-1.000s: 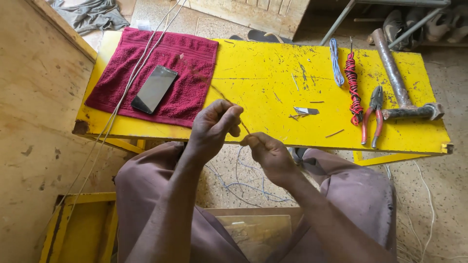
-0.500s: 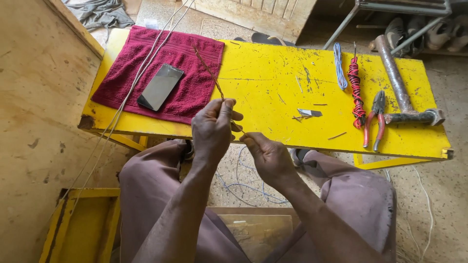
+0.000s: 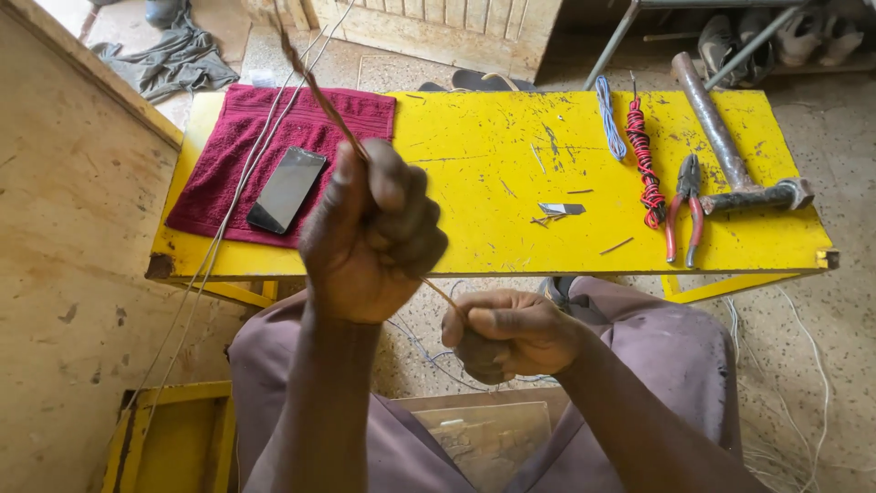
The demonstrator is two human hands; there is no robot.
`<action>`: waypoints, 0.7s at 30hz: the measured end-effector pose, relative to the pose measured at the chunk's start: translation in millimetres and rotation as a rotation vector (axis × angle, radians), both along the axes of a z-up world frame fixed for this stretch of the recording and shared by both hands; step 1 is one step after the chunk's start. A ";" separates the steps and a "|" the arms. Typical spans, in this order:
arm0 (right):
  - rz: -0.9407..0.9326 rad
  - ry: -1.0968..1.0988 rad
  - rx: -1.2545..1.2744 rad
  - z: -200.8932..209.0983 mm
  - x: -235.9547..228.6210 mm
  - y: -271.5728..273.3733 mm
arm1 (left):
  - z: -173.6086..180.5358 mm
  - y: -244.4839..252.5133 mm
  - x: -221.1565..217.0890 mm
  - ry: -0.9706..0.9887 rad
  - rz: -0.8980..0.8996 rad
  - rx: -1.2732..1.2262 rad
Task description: Stripping insulation from thin copper wires and twisting them together at a workbench.
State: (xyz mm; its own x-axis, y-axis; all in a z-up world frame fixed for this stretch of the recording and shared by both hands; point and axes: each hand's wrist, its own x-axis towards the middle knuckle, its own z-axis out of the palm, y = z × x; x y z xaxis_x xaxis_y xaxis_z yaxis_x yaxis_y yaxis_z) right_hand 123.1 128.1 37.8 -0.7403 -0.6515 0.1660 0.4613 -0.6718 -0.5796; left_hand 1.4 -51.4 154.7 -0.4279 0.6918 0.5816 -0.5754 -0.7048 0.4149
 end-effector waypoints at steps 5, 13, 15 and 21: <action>-0.302 0.100 0.711 -1.9 1.7 -13.4 | 1.0 -8.6 -9.9 -0.390 1.141 -0.759; -0.635 0.252 1.269 20.2 6.3 -50.9 | -43.7 -50.1 -34.8 -0.564 1.062 -0.354; -0.453 0.088 1.000 24.5 5.0 -31.3 | -41.4 -67.3 -32.4 -0.358 0.816 -0.194; 0.134 0.043 0.107 32.7 10.3 -14.7 | 6.4 -76.1 -23.7 0.174 0.383 0.202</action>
